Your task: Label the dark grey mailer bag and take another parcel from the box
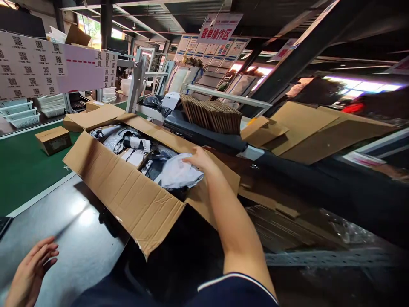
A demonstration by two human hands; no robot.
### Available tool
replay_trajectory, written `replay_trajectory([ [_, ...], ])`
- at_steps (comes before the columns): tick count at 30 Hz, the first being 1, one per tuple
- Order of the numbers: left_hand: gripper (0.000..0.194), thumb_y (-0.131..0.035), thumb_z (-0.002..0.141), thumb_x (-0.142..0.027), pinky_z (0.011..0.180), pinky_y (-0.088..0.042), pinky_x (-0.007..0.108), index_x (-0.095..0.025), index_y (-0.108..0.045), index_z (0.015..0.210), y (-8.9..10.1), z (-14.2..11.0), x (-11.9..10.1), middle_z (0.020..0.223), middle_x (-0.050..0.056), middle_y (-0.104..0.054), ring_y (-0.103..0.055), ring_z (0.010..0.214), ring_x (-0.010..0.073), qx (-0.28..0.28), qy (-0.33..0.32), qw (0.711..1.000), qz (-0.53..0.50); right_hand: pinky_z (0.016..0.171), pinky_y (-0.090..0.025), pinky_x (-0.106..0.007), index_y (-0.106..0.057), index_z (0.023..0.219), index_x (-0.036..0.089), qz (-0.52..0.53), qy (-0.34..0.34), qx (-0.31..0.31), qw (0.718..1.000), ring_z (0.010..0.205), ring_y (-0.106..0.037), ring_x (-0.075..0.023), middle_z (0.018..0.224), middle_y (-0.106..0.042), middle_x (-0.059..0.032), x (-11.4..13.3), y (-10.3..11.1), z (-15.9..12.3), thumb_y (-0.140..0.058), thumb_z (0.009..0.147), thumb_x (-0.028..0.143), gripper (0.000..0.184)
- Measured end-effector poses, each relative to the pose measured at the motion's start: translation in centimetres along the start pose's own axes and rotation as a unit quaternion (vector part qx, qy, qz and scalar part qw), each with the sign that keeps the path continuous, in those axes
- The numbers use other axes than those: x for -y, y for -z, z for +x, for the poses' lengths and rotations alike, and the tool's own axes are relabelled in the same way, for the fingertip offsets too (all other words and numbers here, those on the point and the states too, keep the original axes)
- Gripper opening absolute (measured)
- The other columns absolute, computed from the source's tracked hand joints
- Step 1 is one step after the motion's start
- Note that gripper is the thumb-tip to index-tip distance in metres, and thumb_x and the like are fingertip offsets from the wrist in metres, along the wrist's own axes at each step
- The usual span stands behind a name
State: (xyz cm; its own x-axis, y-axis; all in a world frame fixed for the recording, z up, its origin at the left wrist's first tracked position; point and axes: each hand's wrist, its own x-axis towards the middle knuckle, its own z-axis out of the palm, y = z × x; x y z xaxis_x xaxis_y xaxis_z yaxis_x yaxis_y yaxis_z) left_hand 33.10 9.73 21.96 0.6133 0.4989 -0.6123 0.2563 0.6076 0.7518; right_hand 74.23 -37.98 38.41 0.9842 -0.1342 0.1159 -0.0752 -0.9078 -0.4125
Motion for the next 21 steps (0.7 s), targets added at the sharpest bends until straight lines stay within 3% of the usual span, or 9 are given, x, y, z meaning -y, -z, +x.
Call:
replay_trajectory([
  [3,0.074,-0.107,0.033,-0.051,0.064,-0.066,0.026,-0.019,-0.084,0.096,-0.8,-0.7,0.1,0.089,0.006,-0.081,-0.074,0.079,0.0222,-0.009,-0.016,1.000,0.006,0.083,-0.055,-0.037,-0.056,0.151,0.013,-0.089,0.076,0.011,0.993,0.091,-0.072,-0.0275,0.103,-0.077,-0.0107,2.2,3.7,-1.0,-0.077,0.078,0.019,0.076],
  [6,0.074,-0.107,0.035,-0.053,0.065,-0.065,0.025,-0.019,-0.084,0.097,-0.8,-1.0,0.5,0.090,0.006,-0.082,-0.074,0.080,0.0223,0.007,-0.028,0.999,0.021,0.080,-0.052,-0.037,-0.056,0.151,0.018,-0.087,0.182,-0.043,0.979,0.084,-0.068,-0.0264,0.093,-0.073,-0.0046,5.3,7.3,-3.0,-0.074,0.080,0.019,0.073],
  [9,0.073,-0.105,0.046,-0.058,0.072,-0.066,0.027,-0.018,-0.083,0.103,-0.6,-0.8,0.5,0.097,0.009,-0.082,-0.076,0.092,0.0260,0.039,-0.045,0.997,0.045,0.073,-0.049,-0.032,-0.053,0.152,0.019,0.048,0.306,-0.068,0.948,0.077,-0.062,-0.0201,0.090,-0.068,-0.0002,8.9,9.7,-5.8,-0.077,0.083,0.023,0.073],
  [12,0.070,-0.102,0.058,-0.056,0.086,-0.067,0.030,-0.022,-0.081,0.115,-1.4,-0.4,0.1,0.124,0.012,-0.081,-0.074,0.120,0.0321,0.099,-0.106,0.989,0.044,0.067,-0.044,-0.026,-0.048,0.153,0.019,0.220,0.410,-0.004,0.885,0.075,-0.056,-0.0132,0.089,-0.063,0.0037,13.3,9.1,-9.1,-0.080,0.088,0.028,0.073],
  [14,0.077,-0.101,0.062,-0.054,0.098,-0.066,0.036,-0.029,-0.076,0.131,-2.3,0.2,0.2,0.146,0.010,-0.072,-0.064,0.139,0.0354,0.160,-0.165,0.973,0.003,0.063,-0.040,-0.022,-0.049,0.152,0.018,0.308,0.460,0.079,0.829,0.073,-0.051,-0.0093,0.087,-0.057,0.0063,16.8,6.2,-11.5,-0.079,0.090,0.028,0.069],
  [17,0.089,-0.099,0.061,-0.060,0.104,-0.064,0.047,-0.038,-0.069,0.141,-2.9,2.0,1.5,0.148,0.006,-0.071,-0.062,0.142,0.0367,0.213,-0.170,0.957,-0.102,0.064,-0.041,-0.019,-0.053,0.150,0.017,0.358,0.510,0.268,0.735,0.072,-0.050,-0.0072,0.083,-0.054,0.0087,21.5,-1.7,-14.9,-0.080,0.090,0.027,0.067],
  [19,0.071,-0.098,0.062,-0.053,0.101,-0.065,0.044,-0.033,-0.076,0.126,-2.2,3.2,3.2,0.125,0.005,-0.081,-0.071,0.127,0.0329,0.158,-0.102,0.970,-0.155,0.074,-0.052,-0.022,-0.054,0.149,0.016,0.356,0.501,0.371,0.696,0.077,-0.062,-0.0100,0.089,-0.067,0.0054,23.2,-8.3,-17.4,-0.079,0.088,0.025,0.066],
  [21,0.042,-0.093,0.069,-0.032,0.096,-0.066,0.037,-0.025,-0.078,0.107,-0.8,3.7,5.2,0.102,0.004,-0.083,-0.077,0.109,0.0272,0.048,-0.040,0.981,-0.186,0.093,-0.058,-0.033,-0.059,0.144,0.018,0.365,0.467,0.404,0.697,0.096,-0.072,-0.0167,0.107,-0.077,-0.0033,23.4,-15.1,-20.5,-0.077,0.085,0.023,0.062],
])
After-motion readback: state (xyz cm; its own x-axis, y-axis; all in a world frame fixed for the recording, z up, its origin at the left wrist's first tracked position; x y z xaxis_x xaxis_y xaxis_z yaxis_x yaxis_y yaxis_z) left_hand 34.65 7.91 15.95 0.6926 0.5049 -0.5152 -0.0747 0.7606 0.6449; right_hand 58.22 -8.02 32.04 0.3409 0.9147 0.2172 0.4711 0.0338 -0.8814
